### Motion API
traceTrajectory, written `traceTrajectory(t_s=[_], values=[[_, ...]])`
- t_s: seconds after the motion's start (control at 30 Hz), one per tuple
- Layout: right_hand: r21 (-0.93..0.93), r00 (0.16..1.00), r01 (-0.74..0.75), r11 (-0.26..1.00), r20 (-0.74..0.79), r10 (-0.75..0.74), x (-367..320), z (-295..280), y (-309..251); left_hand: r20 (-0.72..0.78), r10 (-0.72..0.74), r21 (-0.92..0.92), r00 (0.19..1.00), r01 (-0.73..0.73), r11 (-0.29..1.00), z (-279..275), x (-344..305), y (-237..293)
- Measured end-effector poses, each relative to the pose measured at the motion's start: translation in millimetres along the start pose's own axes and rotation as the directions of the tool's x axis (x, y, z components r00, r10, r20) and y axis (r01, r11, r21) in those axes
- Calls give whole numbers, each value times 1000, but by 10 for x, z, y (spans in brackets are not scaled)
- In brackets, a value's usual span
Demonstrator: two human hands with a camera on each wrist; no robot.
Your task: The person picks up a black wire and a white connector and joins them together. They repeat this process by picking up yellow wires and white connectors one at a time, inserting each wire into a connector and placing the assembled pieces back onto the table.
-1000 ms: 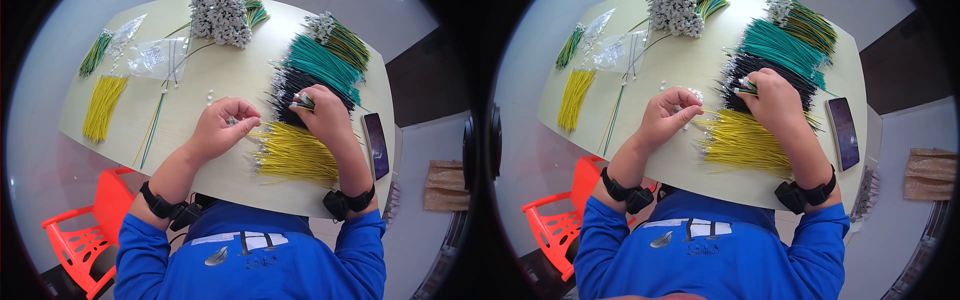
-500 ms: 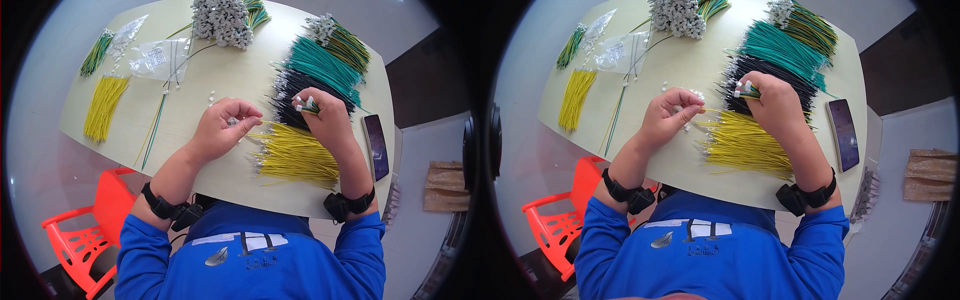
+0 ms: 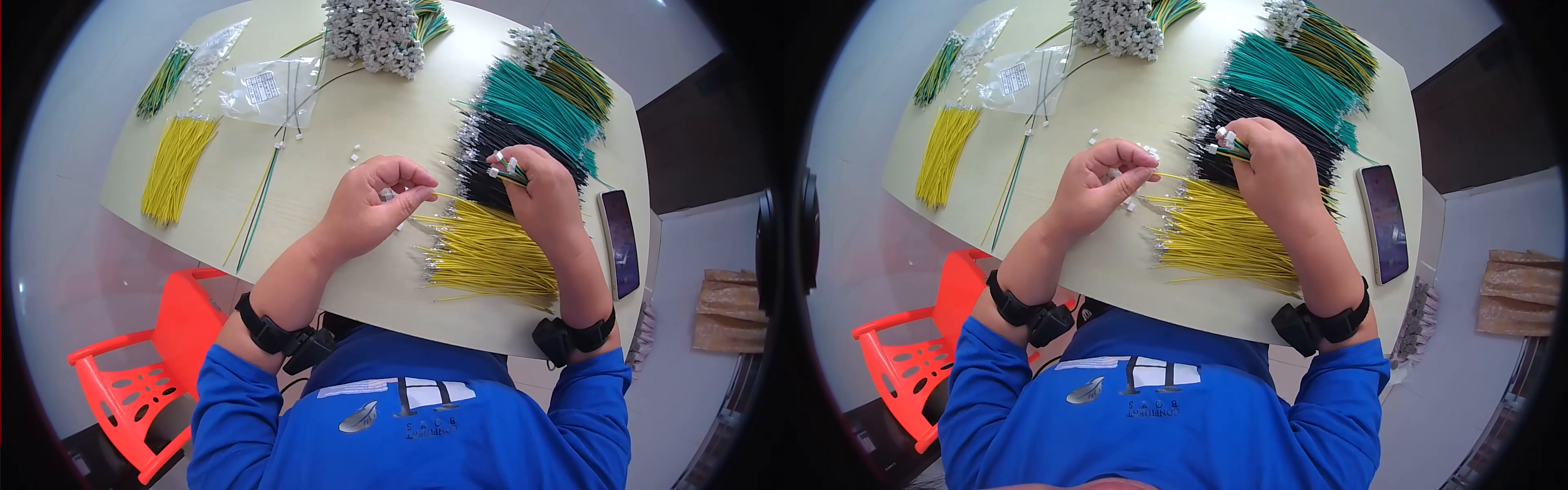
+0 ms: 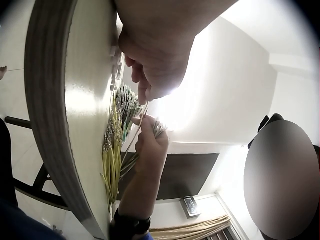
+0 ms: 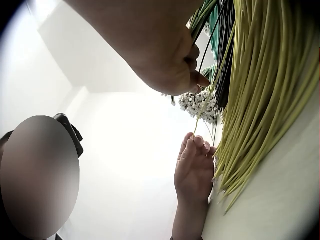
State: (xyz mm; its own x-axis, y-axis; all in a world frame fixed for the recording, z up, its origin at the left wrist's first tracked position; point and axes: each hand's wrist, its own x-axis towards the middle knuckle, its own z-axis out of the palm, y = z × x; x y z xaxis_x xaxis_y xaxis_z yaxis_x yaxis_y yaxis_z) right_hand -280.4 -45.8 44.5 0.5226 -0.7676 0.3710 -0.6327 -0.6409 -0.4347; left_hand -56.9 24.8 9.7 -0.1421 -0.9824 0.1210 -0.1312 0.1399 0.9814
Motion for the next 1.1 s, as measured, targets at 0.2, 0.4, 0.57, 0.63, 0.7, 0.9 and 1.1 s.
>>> traceTrajectory(t_s=[0.2,0.4,0.57,0.63,0.7,0.9,1.1], values=[[143,996,54,988,69,-65,-16,-51,-152,-11,-6,-57,1000,6,998,5,-1,6],[178,986,61,982,139,-86,-39,-54,-254,18,-33,-111,999,34,993,-4,-6,-1],[238,989,29,971,135,-63,-65,-8,-318,52,-40,-158,998,48,986,-2,-10,-9],[232,989,0,973,143,-34,-79,23,-324,57,-43,-157,997,52,986,1,-12,0],[235,988,8,972,150,-44,-84,34,-329,67,-45,-154,997,55,987,-2,-13,16],[238,985,9,971,167,-50,-90,44,-348,64,-44,-192,997,55,980,9,-17,6],[236,986,18,972,154,-56,-94,62,-343,42,-16,-231,999,26,973,19,-16,-16]])
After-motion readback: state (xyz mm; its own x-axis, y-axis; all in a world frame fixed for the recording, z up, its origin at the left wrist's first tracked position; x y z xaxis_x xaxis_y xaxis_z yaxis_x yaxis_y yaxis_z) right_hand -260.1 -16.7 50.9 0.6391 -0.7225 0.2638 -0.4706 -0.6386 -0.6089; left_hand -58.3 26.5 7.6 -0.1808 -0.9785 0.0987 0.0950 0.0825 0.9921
